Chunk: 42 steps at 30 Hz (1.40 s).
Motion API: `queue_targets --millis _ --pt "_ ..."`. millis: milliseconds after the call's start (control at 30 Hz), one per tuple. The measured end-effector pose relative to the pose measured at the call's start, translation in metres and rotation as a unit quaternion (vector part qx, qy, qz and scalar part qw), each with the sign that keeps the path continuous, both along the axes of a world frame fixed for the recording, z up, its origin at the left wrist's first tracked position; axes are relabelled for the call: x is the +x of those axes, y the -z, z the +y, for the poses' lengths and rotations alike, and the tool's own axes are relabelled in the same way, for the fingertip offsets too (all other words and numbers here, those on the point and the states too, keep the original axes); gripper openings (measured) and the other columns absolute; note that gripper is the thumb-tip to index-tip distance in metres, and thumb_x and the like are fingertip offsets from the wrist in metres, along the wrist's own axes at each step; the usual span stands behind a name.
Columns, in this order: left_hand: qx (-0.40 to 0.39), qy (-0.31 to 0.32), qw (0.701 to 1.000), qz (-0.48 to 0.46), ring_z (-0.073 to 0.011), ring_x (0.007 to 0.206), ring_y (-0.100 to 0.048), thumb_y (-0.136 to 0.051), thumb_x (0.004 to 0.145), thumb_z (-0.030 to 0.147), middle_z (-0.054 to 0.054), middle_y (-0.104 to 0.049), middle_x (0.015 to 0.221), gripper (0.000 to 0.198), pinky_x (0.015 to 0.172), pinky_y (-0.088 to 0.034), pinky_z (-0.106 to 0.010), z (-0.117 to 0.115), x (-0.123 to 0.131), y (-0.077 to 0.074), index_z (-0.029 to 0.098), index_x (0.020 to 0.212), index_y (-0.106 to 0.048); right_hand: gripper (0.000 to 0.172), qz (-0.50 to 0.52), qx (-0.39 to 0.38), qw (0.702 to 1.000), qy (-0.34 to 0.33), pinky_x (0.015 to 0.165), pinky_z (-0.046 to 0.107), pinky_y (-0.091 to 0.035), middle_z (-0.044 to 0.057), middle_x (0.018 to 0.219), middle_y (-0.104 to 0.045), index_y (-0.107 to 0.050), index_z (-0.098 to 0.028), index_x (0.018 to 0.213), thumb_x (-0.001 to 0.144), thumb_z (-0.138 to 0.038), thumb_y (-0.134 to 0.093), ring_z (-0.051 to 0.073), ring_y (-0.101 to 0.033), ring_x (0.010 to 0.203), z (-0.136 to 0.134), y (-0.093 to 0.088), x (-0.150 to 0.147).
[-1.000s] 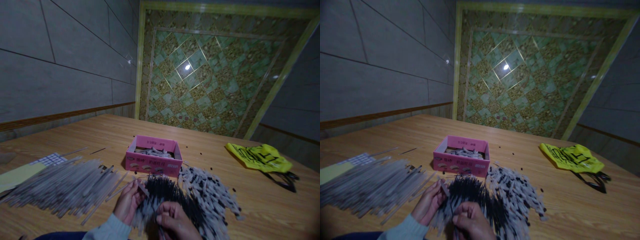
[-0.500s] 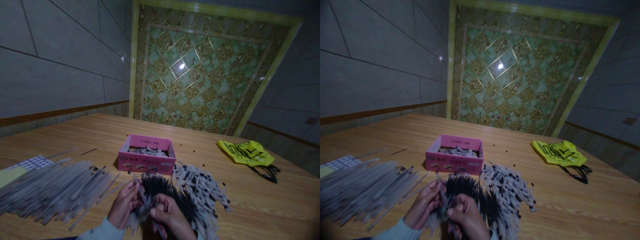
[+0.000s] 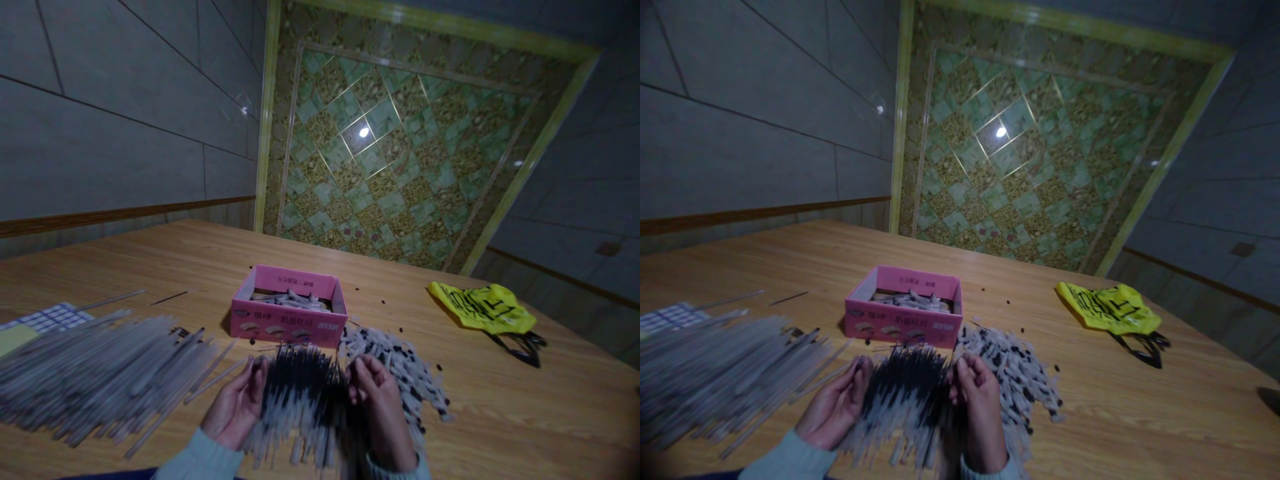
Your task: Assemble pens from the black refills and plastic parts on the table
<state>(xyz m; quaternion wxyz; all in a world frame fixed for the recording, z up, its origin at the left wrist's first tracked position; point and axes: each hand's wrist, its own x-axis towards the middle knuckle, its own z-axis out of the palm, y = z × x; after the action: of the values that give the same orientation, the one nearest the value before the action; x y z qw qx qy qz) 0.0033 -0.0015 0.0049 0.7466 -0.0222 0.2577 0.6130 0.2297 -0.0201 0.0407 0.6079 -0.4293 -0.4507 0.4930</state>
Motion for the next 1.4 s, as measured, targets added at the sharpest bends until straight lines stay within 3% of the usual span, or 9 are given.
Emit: queue_targets --millis 100,233,433,500,600,667,733,1167,1400 --pt "-0.009 -0.012 0.999 -0.034 -0.0114 0.061 -0.070 -0.025 0.091 0.007 -0.009 -0.071 0.066 0.039 0.051 -0.056 -0.012 0.000 0.000 -0.003 0.010 0.074 -0.060 0.026 -0.092 0.003 0.995 0.034 0.044 0.017 -0.036 -0.001 0.067 -0.057 -0.050 -0.016 0.082 0.083 -0.042 -0.053 0.007 -0.045 0.048 0.003 0.003 0.010" --pt "-0.015 -0.016 0.998 -0.057 -0.0140 0.062 -0.070 -0.027 0.091 0.008 -0.011 -0.071 0.066 0.039 0.050 -0.057 -0.014 -0.001 0.003 -0.002 0.010 0.074 -0.062 0.027 -0.259 0.007 0.964 0.053 0.048 0.022 -0.039 0.001 0.070 -0.056 -0.049 -0.017 0.086 0.085 -0.043 -0.043 0.012 -0.050 0.055 0.008 0.012 0.015" --pt "-0.025 -0.015 0.997 -0.065 -0.0154 0.060 -0.070 -0.028 0.090 0.007 -0.012 -0.071 0.065 0.038 0.048 -0.057 -0.015 -0.002 0.004 -0.001 0.009 0.073 -0.062 0.005 -0.450 -0.015 0.893 0.023 0.056 0.025 -0.036 -0.001 0.057 -0.055 -0.056 -0.018 0.059 0.061 -0.017 -0.060 0.017 -0.053 0.061 0.008 0.022 0.023" --pt "-0.027 -0.016 0.997 -0.064 -0.0153 0.059 -0.070 -0.029 0.090 0.006 -0.011 -0.071 0.065 0.037 0.047 -0.057 -0.015 -0.003 0.004 -0.001 0.009 0.073 -0.062 0.011 -0.510 -0.029 0.860 0.010 0.056 0.026 -0.035 0.001 0.059 -0.059 -0.061 -0.017 0.062 0.053 -0.011 -0.064 0.019 -0.054 0.061 0.005 0.024 0.023" --pt "-0.029 -0.019 0.997 -0.062 -0.0151 0.059 -0.070 -0.030 0.090 0.007 -0.010 -0.070 0.065 0.034 0.047 -0.057 -0.015 -0.003 0.004 -0.002 0.010 0.075 -0.061 0.036 -0.572 -0.038 0.820 -0.003 0.066 0.030 -0.038 0.008 0.080 -0.067 -0.067 -0.015 0.083 0.047 -0.011 -0.069 0.027 -0.058 0.078 0.001 0.027 0.020" --pt "-0.031 -0.018 0.998 -0.060 -0.0150 0.060 -0.070 -0.030 0.090 0.007 -0.010 -0.070 0.065 0.034 0.047 -0.057 -0.015 -0.003 0.004 -0.002 0.010 0.075 -0.060 0.050 -0.597 -0.040 0.801 -0.008 0.073 0.031 -0.039 0.012 0.091 -0.067 -0.066 -0.014 0.096 0.047 -0.011 -0.070 0.029 -0.058 0.088 -0.001 0.029 0.018" --pt "-0.033 -0.017 0.998 -0.057 -0.0149 0.060 -0.070 -0.030 0.090 0.007 -0.009 -0.070 0.066 0.033 0.047 -0.057 -0.015 -0.003 0.005 -0.002 0.011 0.076 -0.060 0.053 -0.613 -0.039 0.789 -0.012 0.077 0.031 -0.039 0.012 0.096 -0.066 -0.064 -0.014 0.101 0.049 -0.011 -0.070 0.028 -0.057 0.093 -0.001 0.030 0.015" --pt "-0.041 -0.017 0.998 -0.040 -0.0153 0.058 -0.070 -0.032 0.088 0.004 -0.009 -0.069 0.065 0.028 0.045 -0.056 -0.015 -0.005 0.006 -0.006 0.011 0.078 -0.058 0.042 -0.636 0.001 0.771 -0.035 0.081 0.023 -0.038 0.002 0.101 -0.064 -0.067 -0.028 0.098 0.060 -0.012 -0.060 0.018 -0.058 0.094 -0.004 0.028 -0.002" --pt "-0.046 -0.016 0.998 -0.042 -0.0152 0.058 -0.070 -0.035 0.086 0.003 -0.008 -0.068 0.066 0.026 0.045 -0.056 -0.015 -0.006 0.006 -0.007 0.010 0.079 -0.058 0.023 -0.648 -0.002 0.761 -0.029 0.073 0.022 -0.038 0.002 0.092 -0.065 -0.065 -0.022 0.084 0.063 -0.014 -0.061 0.017 -0.059 0.086 -0.005 0.019 -0.005"
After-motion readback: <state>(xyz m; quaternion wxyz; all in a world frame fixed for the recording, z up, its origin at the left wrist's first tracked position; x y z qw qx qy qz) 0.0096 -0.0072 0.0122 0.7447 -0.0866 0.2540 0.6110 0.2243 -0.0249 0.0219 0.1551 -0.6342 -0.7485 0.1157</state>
